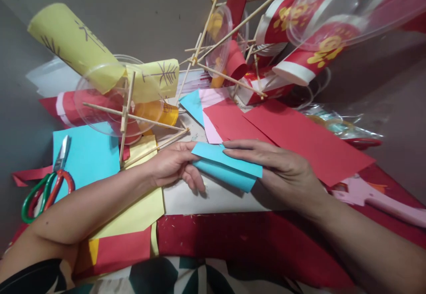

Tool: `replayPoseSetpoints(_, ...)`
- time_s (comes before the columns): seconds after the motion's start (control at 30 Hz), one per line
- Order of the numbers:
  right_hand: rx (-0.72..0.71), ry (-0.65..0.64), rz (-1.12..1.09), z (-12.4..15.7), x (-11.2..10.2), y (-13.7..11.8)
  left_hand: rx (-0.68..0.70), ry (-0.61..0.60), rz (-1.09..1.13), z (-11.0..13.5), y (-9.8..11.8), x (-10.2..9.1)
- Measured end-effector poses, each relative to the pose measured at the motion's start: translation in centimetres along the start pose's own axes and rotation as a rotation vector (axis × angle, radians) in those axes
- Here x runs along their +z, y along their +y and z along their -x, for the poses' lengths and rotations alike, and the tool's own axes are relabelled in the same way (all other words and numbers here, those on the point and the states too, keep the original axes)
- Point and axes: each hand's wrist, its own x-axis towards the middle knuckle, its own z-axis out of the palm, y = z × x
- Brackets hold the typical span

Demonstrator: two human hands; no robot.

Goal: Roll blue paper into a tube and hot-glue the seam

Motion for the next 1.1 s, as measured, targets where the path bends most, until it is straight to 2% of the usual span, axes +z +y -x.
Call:
replayPoseSetpoints(0.27,-0.005,0.07,0.002,0.2,0.2,0.0,0.021,0.019,0.003,0.2,0.5,0.0)
replayPoseSetpoints(0.47,-0.045,0.055,0.02,0.0,0.0,0.4,0.052,-0.002,0.06,0.2,0.9,-0.1)
replayPoseSetpoints(0.7,-0.088,0.057,0.161,0.2,0.2,0.4,0.053,0.01,0.06,0.0,0.6,-0.2)
replayPoseSetpoints(0.9,-0.228,-0.025,0.364,0.0,-0.8,0.5,0.03,0.03,0.038,0.1,0.5,-0.2)
replayPoseSetpoints(1.1,-0.269,-0.062,0.426,-0.1,-1.0,0.7,0.026,0.085,0.077,0.0,0.7,0.0)
